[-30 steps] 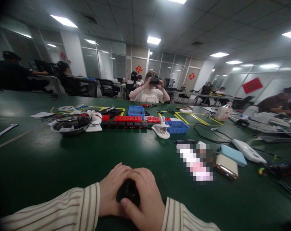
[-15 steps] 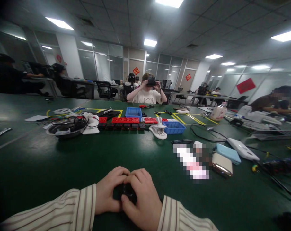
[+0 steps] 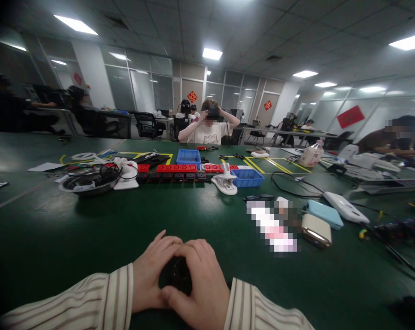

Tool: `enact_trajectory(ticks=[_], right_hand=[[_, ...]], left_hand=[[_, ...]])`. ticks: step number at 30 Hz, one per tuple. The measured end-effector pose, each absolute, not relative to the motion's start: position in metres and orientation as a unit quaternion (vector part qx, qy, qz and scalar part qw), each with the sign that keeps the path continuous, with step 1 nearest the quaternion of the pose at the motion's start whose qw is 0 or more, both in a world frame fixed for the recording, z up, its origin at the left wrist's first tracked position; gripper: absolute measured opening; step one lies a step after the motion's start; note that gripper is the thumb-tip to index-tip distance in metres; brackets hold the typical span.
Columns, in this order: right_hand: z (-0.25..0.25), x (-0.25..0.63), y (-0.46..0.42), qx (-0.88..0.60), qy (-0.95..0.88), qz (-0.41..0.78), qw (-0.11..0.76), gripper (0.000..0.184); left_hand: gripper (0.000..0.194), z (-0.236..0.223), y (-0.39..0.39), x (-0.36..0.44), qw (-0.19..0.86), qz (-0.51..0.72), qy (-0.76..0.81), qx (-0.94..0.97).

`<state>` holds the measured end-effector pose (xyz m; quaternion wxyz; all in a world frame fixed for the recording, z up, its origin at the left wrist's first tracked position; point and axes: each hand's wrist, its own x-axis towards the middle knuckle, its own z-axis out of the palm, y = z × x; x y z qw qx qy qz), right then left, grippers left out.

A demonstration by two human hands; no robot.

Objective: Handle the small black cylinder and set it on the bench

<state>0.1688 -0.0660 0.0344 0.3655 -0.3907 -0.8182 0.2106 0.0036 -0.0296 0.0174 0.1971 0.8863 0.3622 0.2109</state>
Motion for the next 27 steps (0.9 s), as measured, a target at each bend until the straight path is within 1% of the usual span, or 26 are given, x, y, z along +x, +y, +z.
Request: enact_trajectory(ticks=[5,9,12,15,18,20,23,27], right_hand=[[0.028,0.167,-0.063,-0.457,-0.799,0.200,0.337,0.040],[0.029,0.165,-0.062,-0.468,-0.808,0.189,0.305,0.030],[0.032,0.165,-0.063,-0.432,-0.826,0.182,0.313,0.024],[0.034,0.165,-0.065,-0.360,-0.852,0.180,0.334,0.029],[0.037,0.166,-0.067,-0.299,-0.872,0.176,0.346,0.031],[0.039,0.167,-0.068,-0.277,-0.877,0.174,0.352,0.034],[0.040,0.169,-0.068,-0.275,-0.870,0.180,0.368,0.041],[0.039,0.169,-0.068,-0.331,-0.840,0.199,0.382,0.037]], left_hand=[[0.052,0.017,-0.029,0.004,0.203,0.214,0.353,0.888],[0.042,0.016,-0.029,0.005,0.211,0.206,0.358,0.886],[0.040,0.016,-0.028,0.005,0.214,0.211,0.360,0.883],[0.041,0.016,-0.028,0.005,0.213,0.210,0.358,0.884],[0.039,0.018,-0.029,0.005,0.211,0.193,0.357,0.889],[0.046,0.019,-0.030,0.005,0.209,0.185,0.361,0.890],[0.063,0.019,-0.031,0.005,0.207,0.186,0.368,0.887],[0.070,0.017,-0.032,0.005,0.182,0.198,0.374,0.888]])
